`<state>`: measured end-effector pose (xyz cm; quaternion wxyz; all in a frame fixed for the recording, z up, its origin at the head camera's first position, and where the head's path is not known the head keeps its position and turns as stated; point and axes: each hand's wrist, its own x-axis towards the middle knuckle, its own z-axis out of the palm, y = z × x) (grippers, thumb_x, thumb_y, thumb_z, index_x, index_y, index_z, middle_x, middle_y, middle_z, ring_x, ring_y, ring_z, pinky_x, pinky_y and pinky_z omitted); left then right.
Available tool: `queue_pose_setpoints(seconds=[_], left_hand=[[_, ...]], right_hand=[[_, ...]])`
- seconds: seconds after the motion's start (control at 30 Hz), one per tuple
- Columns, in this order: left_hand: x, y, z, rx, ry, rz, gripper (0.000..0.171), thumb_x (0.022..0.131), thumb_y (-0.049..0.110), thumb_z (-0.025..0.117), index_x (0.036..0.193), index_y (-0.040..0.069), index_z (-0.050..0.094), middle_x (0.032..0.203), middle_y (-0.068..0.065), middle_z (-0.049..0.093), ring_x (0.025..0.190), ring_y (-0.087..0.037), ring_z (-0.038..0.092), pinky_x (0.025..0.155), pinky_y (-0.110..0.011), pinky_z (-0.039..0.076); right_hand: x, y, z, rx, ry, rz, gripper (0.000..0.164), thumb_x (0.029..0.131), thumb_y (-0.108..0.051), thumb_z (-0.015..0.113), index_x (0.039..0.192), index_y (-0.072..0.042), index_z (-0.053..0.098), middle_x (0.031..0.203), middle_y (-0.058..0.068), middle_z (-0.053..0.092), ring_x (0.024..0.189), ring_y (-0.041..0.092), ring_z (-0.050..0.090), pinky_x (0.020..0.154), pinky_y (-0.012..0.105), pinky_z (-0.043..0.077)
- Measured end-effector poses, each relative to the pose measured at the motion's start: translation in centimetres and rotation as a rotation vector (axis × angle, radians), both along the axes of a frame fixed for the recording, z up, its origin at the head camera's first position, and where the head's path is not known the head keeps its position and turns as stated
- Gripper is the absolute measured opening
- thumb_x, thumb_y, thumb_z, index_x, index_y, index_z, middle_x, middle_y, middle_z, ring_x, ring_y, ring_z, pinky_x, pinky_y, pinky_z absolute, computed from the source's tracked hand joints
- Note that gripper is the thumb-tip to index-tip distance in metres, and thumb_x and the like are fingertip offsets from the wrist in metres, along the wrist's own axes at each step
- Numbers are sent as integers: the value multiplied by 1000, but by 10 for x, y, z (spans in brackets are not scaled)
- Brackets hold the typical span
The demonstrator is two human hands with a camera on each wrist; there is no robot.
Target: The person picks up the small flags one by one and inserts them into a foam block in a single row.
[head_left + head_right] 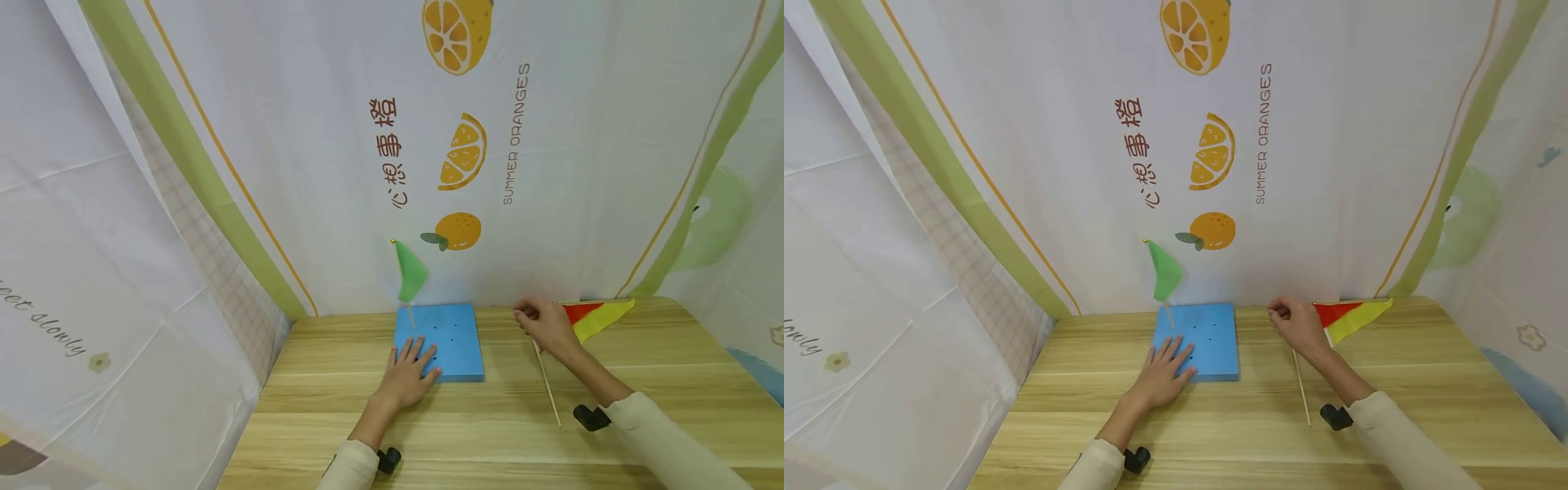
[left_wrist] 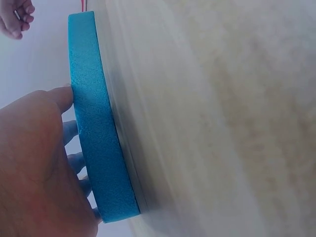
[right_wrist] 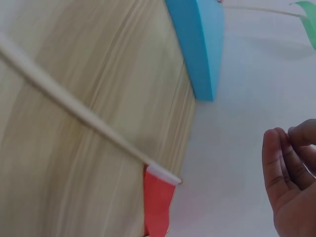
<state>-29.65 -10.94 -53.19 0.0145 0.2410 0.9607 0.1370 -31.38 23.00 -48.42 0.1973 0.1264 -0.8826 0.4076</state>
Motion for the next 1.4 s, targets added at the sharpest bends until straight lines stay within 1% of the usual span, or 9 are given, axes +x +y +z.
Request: queue_pose_setpoints(seconds=[0.13, 0.27, 0.4, 0.67, 0.73, 0.97, 1.2, 1.33, 1.4], left_hand=[[-1, -1, 0, -7, -2, 7, 62, 114, 51, 43, 168, 22, 37, 179, -11, 23, 166, -38, 18, 133, -66, 15], [0, -1, 1, -7, -1, 12, 62, 114, 51, 44, 168, 22, 38, 178, -11, 23, 166, -38, 19, 133, -66, 15], [1, -1, 1, -8, 5, 14, 62, 113, 51, 45, 168, 22, 39, 178, -11, 24, 166, -38, 20, 132, -66, 16], [1, -1, 0, -5, 4, 10, 62, 113, 51, 45, 168, 21, 38, 178, -12, 24, 166, -39, 19, 132, -67, 16], [1, -1, 0, -8, 11, 7, 63, 113, 51, 45, 168, 21, 38, 178, -13, 25, 165, -40, 20, 131, -68, 17], [1, -1, -2, -16, 13, 7, 63, 113, 51, 45, 168, 21, 38, 178, -12, 25, 165, -40, 20, 131, -68, 17], [2, 1, 0, -10, 11, 7, 63, 113, 51, 46, 168, 21, 39, 178, -12, 25, 165, -38, 21, 132, -66, 18], [2, 1, 0, -11, 6, 7, 62, 113, 51, 44, 168, 22, 37, 178, -11, 24, 166, -38, 19, 132, -66, 17], [2, 1, 0, -10, 5, 7, 62, 113, 52, 43, 168, 22, 37, 178, -11, 24, 166, -38, 19, 132, -66, 16]], right_hand=[[3, 10, -2, 35, 0, -37, 9, 101, -4, 69, 106, -3, 76, 91, 12, 78, 77, 20, 74, 65, 21, 57], [7, 20, -5, 55, -18, -56, 10, 101, -6, 69, 107, -1, 76, 93, 11, 78, 81, 22, 73, 67, 23, 56], [12, 28, -8, 75, -40, -62, 12, 102, -8, 69, 107, 1, 75, 94, 12, 78, 81, 21, 71, 66, 25, 55], [22, 38, -18, 69, -157, -47, 15, 101, -7, 70, 110, 5, 72, 94, 16, 76, 61, 18, 66, 54, 26, 52], [23, 40, -21, 75, -177, -44, 15, 101, -7, 70, 108, 5, 71, 93, 16, 76, 60, 16, 64, 53, 26, 51], [28, 44, -33, 120, -249, -36, 12, 100, -9, 71, 102, 3, 72, 85, 10, 74, 60, 13, 60, 52, 27, 47], [29, 44, -42, 236, -280, -59, 15, 96, -13, 74, 89, 1, 71, 80, 6, 68, 70, 17, 57, 62, 32, 47], [29, 42, -45, 248, -317, -60, 20, 94, -16, 74, 82, -2, 68, 75, 4, 63, 68, 17, 54, 60, 32, 45], [31, 41, -47, 230, -358, -57, 24, 94, -18, 74, 76, -5, 64, 69, 0, 57, 64, 16, 51, 57, 30, 41]])
